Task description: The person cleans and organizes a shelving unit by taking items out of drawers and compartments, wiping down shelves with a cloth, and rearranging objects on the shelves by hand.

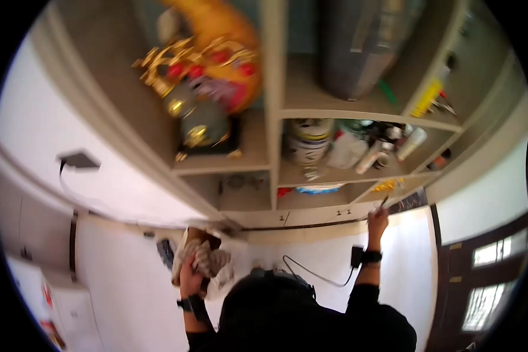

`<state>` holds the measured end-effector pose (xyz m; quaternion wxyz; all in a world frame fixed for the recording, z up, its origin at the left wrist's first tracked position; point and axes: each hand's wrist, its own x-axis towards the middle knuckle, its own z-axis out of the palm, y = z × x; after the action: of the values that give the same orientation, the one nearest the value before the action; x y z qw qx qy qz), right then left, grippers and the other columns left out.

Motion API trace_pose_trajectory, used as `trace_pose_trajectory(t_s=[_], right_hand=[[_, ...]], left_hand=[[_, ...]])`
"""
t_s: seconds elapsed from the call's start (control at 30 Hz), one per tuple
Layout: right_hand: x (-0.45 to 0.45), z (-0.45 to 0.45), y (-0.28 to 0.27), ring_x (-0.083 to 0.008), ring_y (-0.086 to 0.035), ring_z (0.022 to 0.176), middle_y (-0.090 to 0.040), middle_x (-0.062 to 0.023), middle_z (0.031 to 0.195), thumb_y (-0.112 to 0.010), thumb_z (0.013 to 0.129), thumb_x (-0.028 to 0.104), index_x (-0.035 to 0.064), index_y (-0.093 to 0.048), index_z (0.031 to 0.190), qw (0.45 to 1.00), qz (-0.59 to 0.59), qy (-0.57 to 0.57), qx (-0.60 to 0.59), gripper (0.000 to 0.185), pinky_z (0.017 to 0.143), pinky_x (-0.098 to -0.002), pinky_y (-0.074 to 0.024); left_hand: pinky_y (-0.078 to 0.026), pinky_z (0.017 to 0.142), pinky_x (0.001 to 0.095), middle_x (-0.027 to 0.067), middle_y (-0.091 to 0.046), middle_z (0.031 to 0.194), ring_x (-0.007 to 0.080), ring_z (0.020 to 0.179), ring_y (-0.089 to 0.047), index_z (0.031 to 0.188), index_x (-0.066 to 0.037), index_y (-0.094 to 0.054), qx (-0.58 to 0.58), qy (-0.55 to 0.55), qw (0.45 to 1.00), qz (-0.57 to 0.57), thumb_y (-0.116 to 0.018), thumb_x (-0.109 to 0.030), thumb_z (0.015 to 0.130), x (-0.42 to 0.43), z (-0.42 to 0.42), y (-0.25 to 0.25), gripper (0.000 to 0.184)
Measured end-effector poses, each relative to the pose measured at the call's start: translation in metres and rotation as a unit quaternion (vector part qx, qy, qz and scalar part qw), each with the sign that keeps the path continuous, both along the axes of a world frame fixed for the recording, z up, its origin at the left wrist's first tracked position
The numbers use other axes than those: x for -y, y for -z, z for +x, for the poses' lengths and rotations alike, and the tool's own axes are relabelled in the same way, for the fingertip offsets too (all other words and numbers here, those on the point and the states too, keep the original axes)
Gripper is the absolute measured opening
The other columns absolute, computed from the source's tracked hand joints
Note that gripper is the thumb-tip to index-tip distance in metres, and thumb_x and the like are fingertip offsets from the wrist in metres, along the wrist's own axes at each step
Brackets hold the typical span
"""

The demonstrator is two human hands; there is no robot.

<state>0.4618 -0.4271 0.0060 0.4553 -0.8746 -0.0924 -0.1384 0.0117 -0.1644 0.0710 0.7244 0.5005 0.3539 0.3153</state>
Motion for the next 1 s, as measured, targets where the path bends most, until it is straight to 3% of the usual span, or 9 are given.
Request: trace_pose_trajectory(t_s=[0.03, 0.13, 0.23, 0.37, 0.5, 0.7, 0.77, 0.93, 1.0], right_hand=[[-0.003, -0.026, 0.016, -0.0204, -0.047, 0.05, -0.047, -0.0088, 0.056, -0.064, 0.061, 0.009, 0.0019, -0.045, 0.07, 0.998, 0.01, -0.006, -0.063, 0.023, 0.05, -0.0327, -0.0402], [0.007, -0.08, 0.105, -0.0238, -0.048, 0.052, -0.047, -0.0093, 0.056, -0.06, 0.061, 0.013, 0.0047, -0.047, 0.072, 0.992, -0.082, -0.058, -0.082, 0.019, 0.052, -0.0337, -0.0414], [-0.005, -0.122, 0.124, -0.0216, -0.053, 0.05, -0.052, -0.0089, 0.054, -0.057, 0.064, 0.012, 0.0044, -0.049, 0.072, 0.937, -0.077, -0.207, -0.27, 0.014, 0.05, -0.0318, -0.0438], [-0.049, -0.148, 0.086, -0.0238, -0.055, 0.056, -0.054, -0.0105, 0.058, -0.057, 0.066, 0.016, 0.0054, -0.054, 0.081, 0.812, -0.286, -0.452, -0.234, 0.019, 0.053, -0.0327, -0.0444], [-0.092, -0.151, 0.085, -0.0195, -0.054, 0.049, -0.053, -0.0086, 0.055, -0.059, 0.068, 0.016, 0.0045, -0.054, 0.083, 0.794, -0.275, -0.531, -0.109, 0.019, 0.046, -0.0297, -0.0422], [-0.176, -0.15, 0.109, -0.0206, -0.055, 0.052, -0.054, -0.0104, 0.057, -0.057, 0.071, 0.015, 0.0023, -0.053, 0.083, 0.809, -0.287, -0.504, -0.095, 0.018, 0.048, -0.0307, -0.0437], [-0.2, -0.137, 0.161, -0.0198, -0.056, 0.053, -0.055, -0.01, 0.057, -0.056, 0.073, 0.015, 0.0016, -0.053, 0.083, 0.825, -0.279, -0.467, -0.153, 0.017, 0.048, -0.0304, -0.044], [-0.266, -0.168, 0.138, -0.0171, -0.056, 0.053, -0.055, -0.0085, 0.058, -0.051, 0.077, 0.017, 0.0003, -0.053, 0.079, 0.893, -0.171, -0.299, -0.29, 0.017, 0.048, -0.0291, -0.0444], [-0.277, -0.163, 0.175, -0.0295, -0.056, 0.055, -0.056, -0.0179, 0.061, -0.051, 0.076, 0.021, -0.0025, -0.054, 0.077, 0.904, -0.117, -0.254, -0.324, 0.024, 0.051, -0.0371, -0.0453]], left_hand=[[-0.04, 0.074, 0.0201, 0.0039, -0.051, 0.096, 0.0116, 0.086, -0.048, 0.107, 0.002, -0.043, -0.097, -0.028, 0.992, 0.077, -0.043, 0.006, 0.075, 0.011, 0.013, -0.018, 0.032], [-0.042, 0.064, 0.0213, 0.0027, -0.054, 0.087, 0.0108, 0.076, -0.052, 0.099, -0.002, -0.047, 0.156, -0.102, 0.942, -0.278, -0.042, -0.008, 0.083, -0.001, 0.012, 0.003, 0.018], [-0.043, 0.064, 0.0236, 0.0036, -0.054, 0.087, 0.0123, 0.074, -0.053, 0.1, -0.001, -0.047, 0.217, -0.103, 0.907, -0.346, -0.044, -0.008, 0.082, -0.003, 0.003, 0.024, 0.019], [-0.044, 0.068, 0.0258, 0.0065, -0.055, 0.09, 0.0154, 0.079, -0.054, 0.1, -0.001, -0.047, 0.17, -0.176, 0.898, -0.367, -0.048, -0.007, 0.079, -0.004, -0.003, 0.041, 0.022], [-0.044, 0.075, 0.029, 0.0088, -0.054, 0.098, 0.0183, 0.087, -0.054, 0.104, -0.001, -0.047, 0.191, -0.174, 0.885, -0.386, -0.044, -0.009, 0.081, -0.008, -0.035, 0.075, 0.024], [-0.045, 0.065, 0.0254, 0.0075, -0.055, 0.09, 0.016, 0.077, -0.054, 0.105, 0.002, -0.045, 0.221, -0.227, 0.868, -0.382, -0.044, -0.008, 0.081, -0.034, -0.095, 0.078, 0.027], [-0.045, 0.067, 0.0256, 0.0077, -0.055, 0.094, 0.0166, 0.079, -0.054, 0.108, 0.002, -0.044, 0.191, -0.283, 0.857, -0.385, -0.044, -0.009, 0.081, -0.044, -0.11, 0.076, 0.029], [-0.039, 0.086, 0.0345, 0.0121, -0.049, 0.107, 0.0238, 0.099, -0.048, 0.111, 0.001, -0.041, 0.22, -0.286, 0.858, -0.366, -0.046, -0.008, 0.08, -0.065, -0.152, 0.09, 0.033], [-0.039, 0.086, 0.035, 0.0125, -0.049, 0.108, 0.0241, 0.099, -0.048, 0.112, 0.001, -0.04, 0.211, -0.284, 0.864, -0.357, -0.046, -0.008, 0.079, -0.071, -0.153, 0.092, 0.034]])
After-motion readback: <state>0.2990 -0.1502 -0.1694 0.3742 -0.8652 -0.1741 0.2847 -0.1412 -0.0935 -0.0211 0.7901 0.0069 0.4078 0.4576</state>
